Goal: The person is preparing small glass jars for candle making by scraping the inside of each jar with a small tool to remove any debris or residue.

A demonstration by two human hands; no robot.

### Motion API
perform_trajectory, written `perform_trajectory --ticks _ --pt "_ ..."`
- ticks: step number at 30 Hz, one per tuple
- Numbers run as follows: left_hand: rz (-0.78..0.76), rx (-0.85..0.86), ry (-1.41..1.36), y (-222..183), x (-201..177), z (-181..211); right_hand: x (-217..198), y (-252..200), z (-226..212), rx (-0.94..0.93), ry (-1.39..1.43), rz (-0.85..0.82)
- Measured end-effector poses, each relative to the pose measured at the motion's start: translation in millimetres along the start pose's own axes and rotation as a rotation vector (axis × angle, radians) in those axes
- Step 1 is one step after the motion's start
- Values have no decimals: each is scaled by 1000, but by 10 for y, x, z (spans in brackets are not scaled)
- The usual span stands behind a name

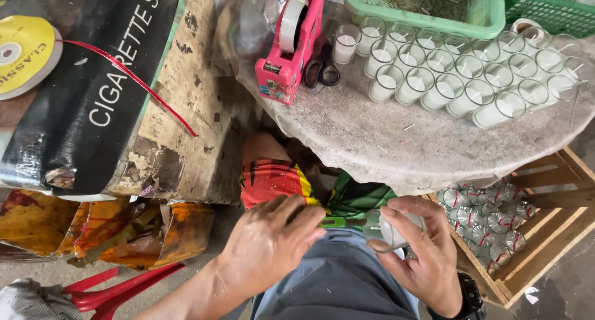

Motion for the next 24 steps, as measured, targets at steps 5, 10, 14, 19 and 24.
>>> perform_trajectory --ticks 5,10,14,19,24 --pt "-73 82 34 -31 4 67 -48 33 -9 -112 -94 -82" --pt "-34 43 107 -38 -11 81 -52 48 -53 -186 -149 -131" --pt "49 11 123 -69 -30 117 -64 30 -62 -196 -179 -153" --pt "34 -10 138 -110 -5 95 4 26 -52 -212 -162 -144" --pt "9 -10 104 -117 11 98 3 29 -91 -200 -135 -140"
Point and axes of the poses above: each hand's wrist, its own y-axis towards the middle knuckle, its own x-axis out of the palm, z = x × y, the point moved 2 cm from there along y, towards the middle knuckle, and after that the axes turned 4 degrees about z, right-handed, at the moved point
